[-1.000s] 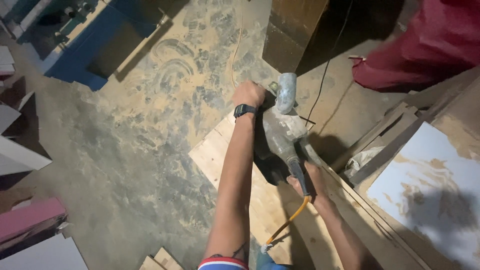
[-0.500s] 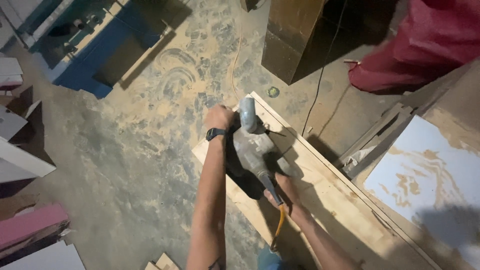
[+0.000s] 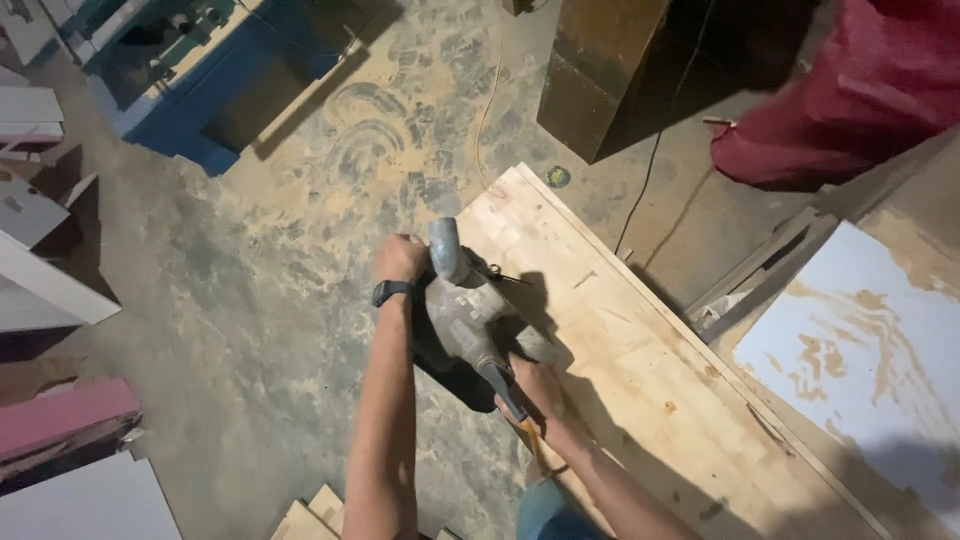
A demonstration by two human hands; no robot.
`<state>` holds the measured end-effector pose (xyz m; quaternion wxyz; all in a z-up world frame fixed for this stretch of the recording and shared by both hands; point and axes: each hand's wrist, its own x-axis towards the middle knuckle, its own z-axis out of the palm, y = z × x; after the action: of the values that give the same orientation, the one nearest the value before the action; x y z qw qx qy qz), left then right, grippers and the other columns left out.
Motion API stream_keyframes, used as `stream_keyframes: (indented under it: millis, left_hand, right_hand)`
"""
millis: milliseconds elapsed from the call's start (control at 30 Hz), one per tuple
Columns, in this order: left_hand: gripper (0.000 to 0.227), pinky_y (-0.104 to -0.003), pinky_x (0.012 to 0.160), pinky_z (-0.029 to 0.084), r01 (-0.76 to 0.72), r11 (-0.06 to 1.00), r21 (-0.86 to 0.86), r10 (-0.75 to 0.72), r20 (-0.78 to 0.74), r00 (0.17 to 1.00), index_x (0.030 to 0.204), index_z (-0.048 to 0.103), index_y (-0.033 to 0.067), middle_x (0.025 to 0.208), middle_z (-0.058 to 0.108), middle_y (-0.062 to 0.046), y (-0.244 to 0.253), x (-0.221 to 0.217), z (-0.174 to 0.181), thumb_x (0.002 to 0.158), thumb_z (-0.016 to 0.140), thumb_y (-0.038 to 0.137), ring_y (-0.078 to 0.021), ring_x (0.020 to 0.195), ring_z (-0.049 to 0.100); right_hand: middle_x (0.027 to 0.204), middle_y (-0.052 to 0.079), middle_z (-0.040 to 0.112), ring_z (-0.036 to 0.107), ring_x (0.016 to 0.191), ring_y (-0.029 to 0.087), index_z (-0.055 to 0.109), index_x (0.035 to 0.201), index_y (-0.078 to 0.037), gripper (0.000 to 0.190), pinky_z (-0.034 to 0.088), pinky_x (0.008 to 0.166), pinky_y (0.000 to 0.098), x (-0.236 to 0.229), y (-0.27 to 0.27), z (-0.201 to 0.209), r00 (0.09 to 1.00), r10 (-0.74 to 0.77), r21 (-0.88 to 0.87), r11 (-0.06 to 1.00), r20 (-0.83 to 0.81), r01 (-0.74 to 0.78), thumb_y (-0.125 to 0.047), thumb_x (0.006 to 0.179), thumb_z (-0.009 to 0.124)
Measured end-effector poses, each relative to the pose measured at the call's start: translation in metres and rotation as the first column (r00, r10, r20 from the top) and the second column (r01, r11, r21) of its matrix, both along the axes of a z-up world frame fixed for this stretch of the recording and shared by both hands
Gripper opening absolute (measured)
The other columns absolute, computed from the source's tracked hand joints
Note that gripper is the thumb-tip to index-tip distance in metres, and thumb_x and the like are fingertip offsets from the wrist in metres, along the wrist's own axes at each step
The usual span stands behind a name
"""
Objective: Using a belt sander to smooth the surface of a long wooden board on a workshop floor.
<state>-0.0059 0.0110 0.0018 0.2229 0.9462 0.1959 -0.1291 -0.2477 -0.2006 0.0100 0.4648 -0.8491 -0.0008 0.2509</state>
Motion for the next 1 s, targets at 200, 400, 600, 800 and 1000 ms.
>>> stream_keyframes:
  millis: [200,400,600,800,1000]
  left_hand:
    - [0.037,-0.05,0.084,0.06,-0.019,0.988,0.151,0.014,0.036,0.999,0.092,0.084,0.0087,0.089,0.079,-0.021,0.037,-0.017,-0.028,0.094,0.054,0.03,-0.0448,0.096,0.075]
    - [0.036,-0.051,0.082,0.061,-0.022,0.988,0.156,0.019,0.021,1.0,0.096,0.084,0.0092,0.09,0.078,-0.022,0.036,-0.039,-0.018,0.094,0.054,0.03,-0.0452,0.095,0.075]
    - [0.04,-0.052,0.087,0.06,0.003,0.991,0.133,-0.004,0.006,1.0,0.103,0.083,0.0075,0.097,0.079,-0.021,-0.017,-0.064,0.039,0.095,0.051,0.031,-0.044,0.102,0.074]
    - [0.036,-0.049,0.078,0.06,0.022,0.99,0.14,-0.029,0.049,0.998,0.085,0.082,0.0062,0.081,0.077,-0.02,-0.043,-0.043,0.006,0.093,0.053,0.027,-0.0414,0.09,0.077]
    - [0.028,-0.045,0.074,0.059,0.07,0.99,0.119,-0.082,0.103,0.991,0.082,0.08,0.0141,0.073,0.074,-0.014,-0.073,-0.012,-0.031,0.092,0.056,0.024,-0.0306,0.082,0.078]
  right_hand:
    - [0.086,0.019,0.077,0.076,0.085,0.042,0.064,0.121,-0.011,0.038,0.062,0.075,0.0585,-0.018,0.026,-0.042,1.0,0.006,-0.047,0.999,0.022,-0.005,-0.021,0.085,0.058]
    - [0.085,0.022,0.077,0.076,0.081,0.043,0.062,0.121,-0.004,0.036,0.062,0.071,0.0574,-0.03,0.02,-0.021,0.993,0.02,-0.021,1.0,0.113,-0.017,-0.012,0.087,0.052]
    - [0.082,0.008,0.075,0.074,0.069,0.022,0.064,0.118,-0.013,0.027,0.059,0.062,0.0349,-0.048,0.0,-0.07,0.971,-0.031,-0.046,0.998,0.238,0.043,-0.013,0.097,0.049]
    - [0.086,0.006,0.072,0.071,0.072,0.017,0.065,0.125,-0.01,0.026,0.058,0.068,0.024,-0.043,-0.029,-0.079,0.911,-0.018,-0.183,0.978,0.412,0.102,-0.01,0.102,0.052]
    - [0.065,-0.004,0.054,0.05,0.057,0.014,0.064,0.094,-0.018,0.008,0.045,0.058,0.0342,-0.038,-0.07,-0.056,0.991,-0.04,-0.192,0.979,0.125,0.064,-0.024,0.092,0.068]
